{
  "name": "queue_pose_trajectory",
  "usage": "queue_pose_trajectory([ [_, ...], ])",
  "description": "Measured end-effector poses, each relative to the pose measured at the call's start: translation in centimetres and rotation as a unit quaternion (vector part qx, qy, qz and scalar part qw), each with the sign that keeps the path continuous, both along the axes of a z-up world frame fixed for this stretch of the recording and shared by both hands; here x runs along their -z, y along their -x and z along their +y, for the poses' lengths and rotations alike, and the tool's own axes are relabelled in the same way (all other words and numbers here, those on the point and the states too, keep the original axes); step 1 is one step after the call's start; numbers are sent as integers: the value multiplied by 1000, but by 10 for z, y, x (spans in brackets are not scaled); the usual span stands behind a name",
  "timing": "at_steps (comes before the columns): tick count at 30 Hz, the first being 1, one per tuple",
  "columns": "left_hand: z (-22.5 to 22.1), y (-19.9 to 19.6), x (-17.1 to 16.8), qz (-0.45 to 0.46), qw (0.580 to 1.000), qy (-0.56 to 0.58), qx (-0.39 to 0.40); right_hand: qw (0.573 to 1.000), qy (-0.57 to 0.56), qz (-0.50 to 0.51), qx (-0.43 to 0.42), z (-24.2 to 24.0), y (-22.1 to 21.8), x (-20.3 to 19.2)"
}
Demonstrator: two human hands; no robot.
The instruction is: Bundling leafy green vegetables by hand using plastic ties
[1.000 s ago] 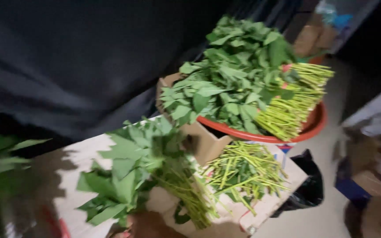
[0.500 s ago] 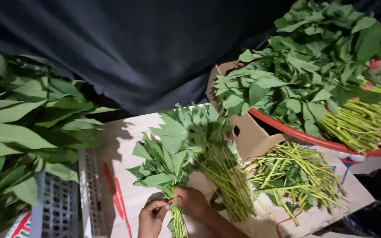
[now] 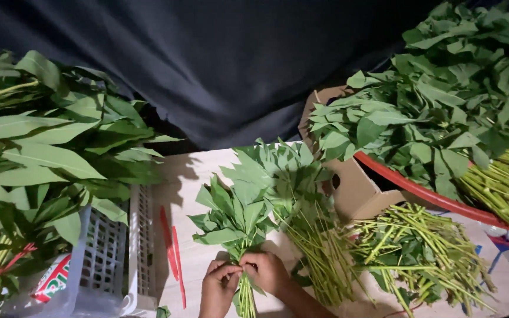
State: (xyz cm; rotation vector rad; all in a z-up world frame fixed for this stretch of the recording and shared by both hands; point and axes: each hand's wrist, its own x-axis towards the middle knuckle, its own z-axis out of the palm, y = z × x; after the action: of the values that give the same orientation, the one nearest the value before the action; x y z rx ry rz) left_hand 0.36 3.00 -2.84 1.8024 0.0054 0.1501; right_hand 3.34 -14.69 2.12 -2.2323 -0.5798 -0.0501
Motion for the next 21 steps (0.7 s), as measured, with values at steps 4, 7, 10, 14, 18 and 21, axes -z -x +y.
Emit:
queue_pose_trajectory([
  [4, -5, 4, -17, -22, 999, -17, -29, 997, -27, 76, -9, -3, 0, -14],
  [7, -9, 6, -23, 12, 999, -24, -29, 986, -64, 150, -28, -7, -3, -11],
  [10, -14, 7, -21, -3, 999, 5, -47, 981, -101, 157, -54, -10, -5, -3],
  [14, -19, 4, -19, 88, 984, 131, -80, 967, -110, 227, -44, -12, -7, -7],
  [18, -21, -1, -21, 159, 962, 192, -108, 952, -127, 276, -41, -14, -10, 0],
  [21, -20, -1, -33, 235, 927, 273, -110, 947, -158, 274, -61, -15, -12, 6],
])
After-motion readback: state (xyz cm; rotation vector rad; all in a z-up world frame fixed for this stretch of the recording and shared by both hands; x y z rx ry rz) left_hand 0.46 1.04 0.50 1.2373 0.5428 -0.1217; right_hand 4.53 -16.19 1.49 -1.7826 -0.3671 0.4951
